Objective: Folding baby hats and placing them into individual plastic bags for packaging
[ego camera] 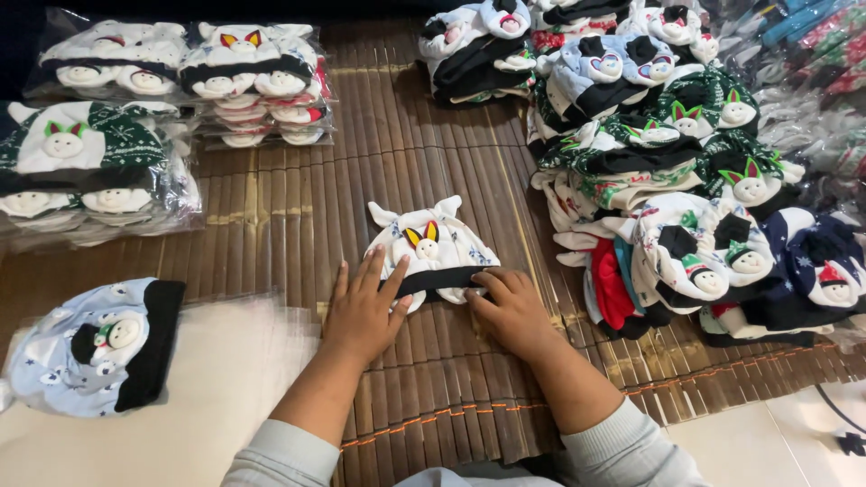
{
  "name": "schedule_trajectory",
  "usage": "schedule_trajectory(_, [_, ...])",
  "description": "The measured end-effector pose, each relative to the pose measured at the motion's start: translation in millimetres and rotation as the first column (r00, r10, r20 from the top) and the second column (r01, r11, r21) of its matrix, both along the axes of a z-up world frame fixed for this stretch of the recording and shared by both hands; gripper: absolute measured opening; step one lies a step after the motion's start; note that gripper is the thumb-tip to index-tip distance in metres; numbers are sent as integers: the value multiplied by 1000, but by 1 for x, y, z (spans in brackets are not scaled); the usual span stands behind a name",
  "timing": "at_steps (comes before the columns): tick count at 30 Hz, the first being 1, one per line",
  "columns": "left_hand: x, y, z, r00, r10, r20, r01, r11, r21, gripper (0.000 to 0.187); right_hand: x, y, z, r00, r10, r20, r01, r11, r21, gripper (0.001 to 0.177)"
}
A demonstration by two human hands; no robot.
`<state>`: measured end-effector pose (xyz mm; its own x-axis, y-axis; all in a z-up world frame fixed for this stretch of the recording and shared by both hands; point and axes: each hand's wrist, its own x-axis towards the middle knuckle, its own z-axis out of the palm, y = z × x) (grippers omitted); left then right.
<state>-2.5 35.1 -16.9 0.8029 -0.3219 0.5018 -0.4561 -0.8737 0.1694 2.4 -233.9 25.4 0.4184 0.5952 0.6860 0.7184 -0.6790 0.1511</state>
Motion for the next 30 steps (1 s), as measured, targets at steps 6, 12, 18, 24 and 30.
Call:
schedule_trajectory(6, [2, 1, -3, 995, 31, -91, -31, 1000, 1, 63, 0, -2, -2, 996, 43, -76, -40, 998, 47, 12])
schedule_trajectory(12, [4, 1, -8, 998, 36, -50, -36, 999, -1, 63, 4, 4, 4, 1000, 5, 17, -4, 999, -47, 18])
schedule_trajectory(18, [3, 2, -3, 999, 17, -34, -18, 999, -35, 62, 5, 3, -2, 998, 51, 42, -48, 998, -50, 16])
schedule_trajectory(24, [4, 5, -4, 998, -4, -57, 0, 998, -70, 60, -5, -5, -1, 996, 85, -41, -85, 996, -20, 16])
schedule_trajectory(30, [3, 10, 1, 999, -7, -36, 0, 982, -191, 53, -12, 2, 15, 987, 9, -161, -12, 1000, -16, 15])
